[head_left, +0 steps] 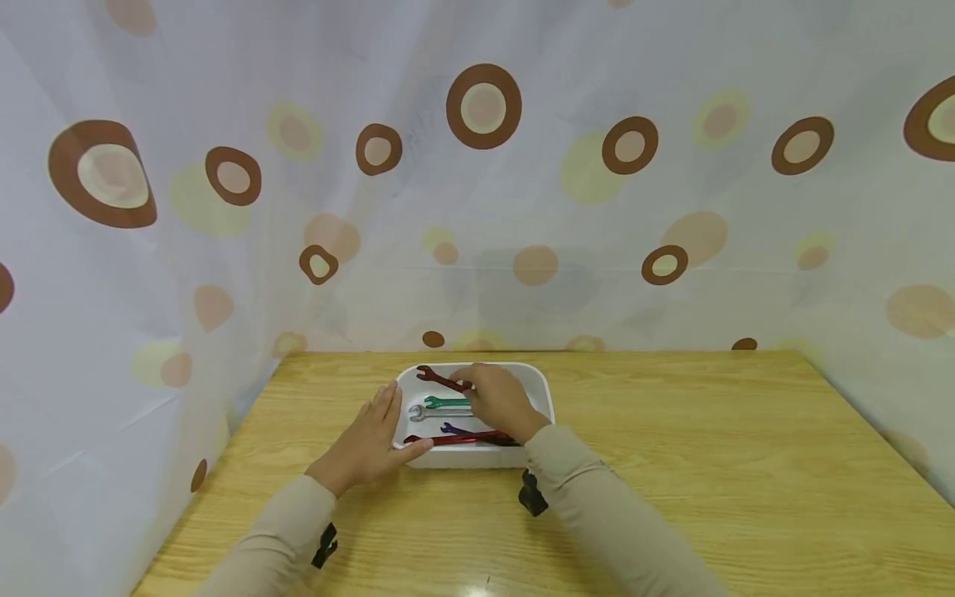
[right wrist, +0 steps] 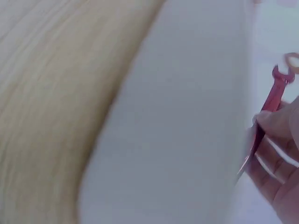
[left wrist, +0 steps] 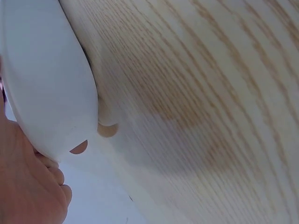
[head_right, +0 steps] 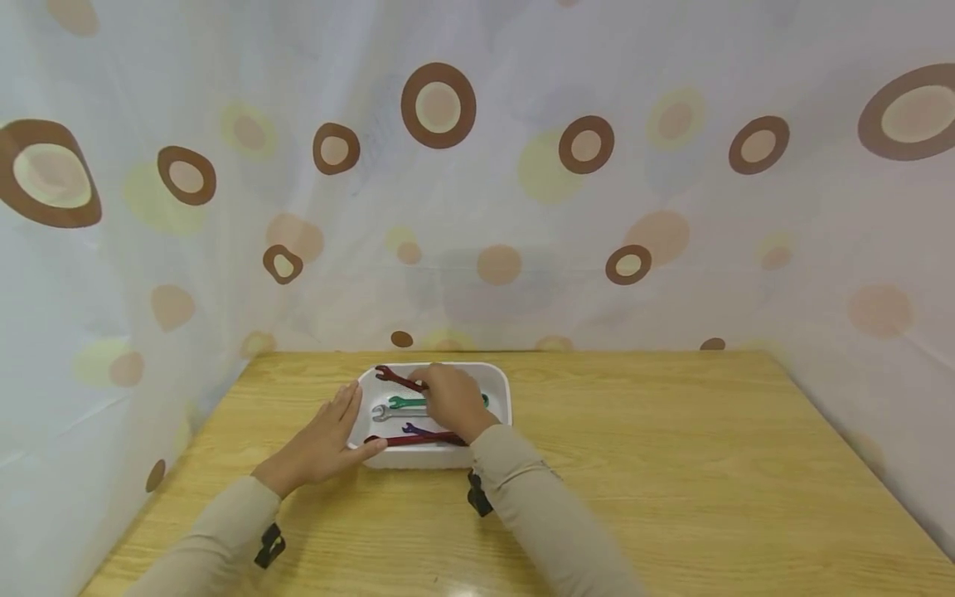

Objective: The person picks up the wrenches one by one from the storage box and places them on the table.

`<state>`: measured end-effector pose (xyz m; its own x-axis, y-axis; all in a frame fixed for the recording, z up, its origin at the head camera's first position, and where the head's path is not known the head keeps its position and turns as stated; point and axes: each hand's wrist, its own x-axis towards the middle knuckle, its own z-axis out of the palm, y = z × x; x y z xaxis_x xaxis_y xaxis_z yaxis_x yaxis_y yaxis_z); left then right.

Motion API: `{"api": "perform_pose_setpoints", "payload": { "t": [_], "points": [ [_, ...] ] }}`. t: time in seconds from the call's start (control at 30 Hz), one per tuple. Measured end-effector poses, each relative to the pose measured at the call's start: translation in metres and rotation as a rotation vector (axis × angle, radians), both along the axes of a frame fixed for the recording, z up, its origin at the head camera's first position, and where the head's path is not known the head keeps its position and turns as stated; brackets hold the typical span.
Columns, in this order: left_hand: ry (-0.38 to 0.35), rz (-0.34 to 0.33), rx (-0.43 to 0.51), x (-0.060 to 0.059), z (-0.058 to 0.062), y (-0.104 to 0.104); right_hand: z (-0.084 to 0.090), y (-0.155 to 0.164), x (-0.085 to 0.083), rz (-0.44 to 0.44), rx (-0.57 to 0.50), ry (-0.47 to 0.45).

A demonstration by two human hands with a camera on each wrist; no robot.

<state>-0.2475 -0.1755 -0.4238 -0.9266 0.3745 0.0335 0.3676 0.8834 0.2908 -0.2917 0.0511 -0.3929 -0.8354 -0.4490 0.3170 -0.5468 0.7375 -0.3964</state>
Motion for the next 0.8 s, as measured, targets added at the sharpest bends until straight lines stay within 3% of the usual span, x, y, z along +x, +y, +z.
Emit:
{"api": "perform_pose_setpoints", "payload": {
  "t": [0.3, 0.53, 0.8],
  "points": [
    [-0.001, -0.004, -0.009, -0.001, 0.001, 0.002, 0.036, 0.014, 0.020, -0.126, -0.349, -0.164],
    [-0.012, 0.011, -0.019, -0.001, 0.001, 0.002, 0.045, 0.029, 0.045, -0.054, -0.544, -0.346],
    [0.002, 0.005, -0.007, 0.000, 0.002, 0.001, 0.030, 0.040, 0.082, 0.037, -0.714, -0.630]
  ]
}}
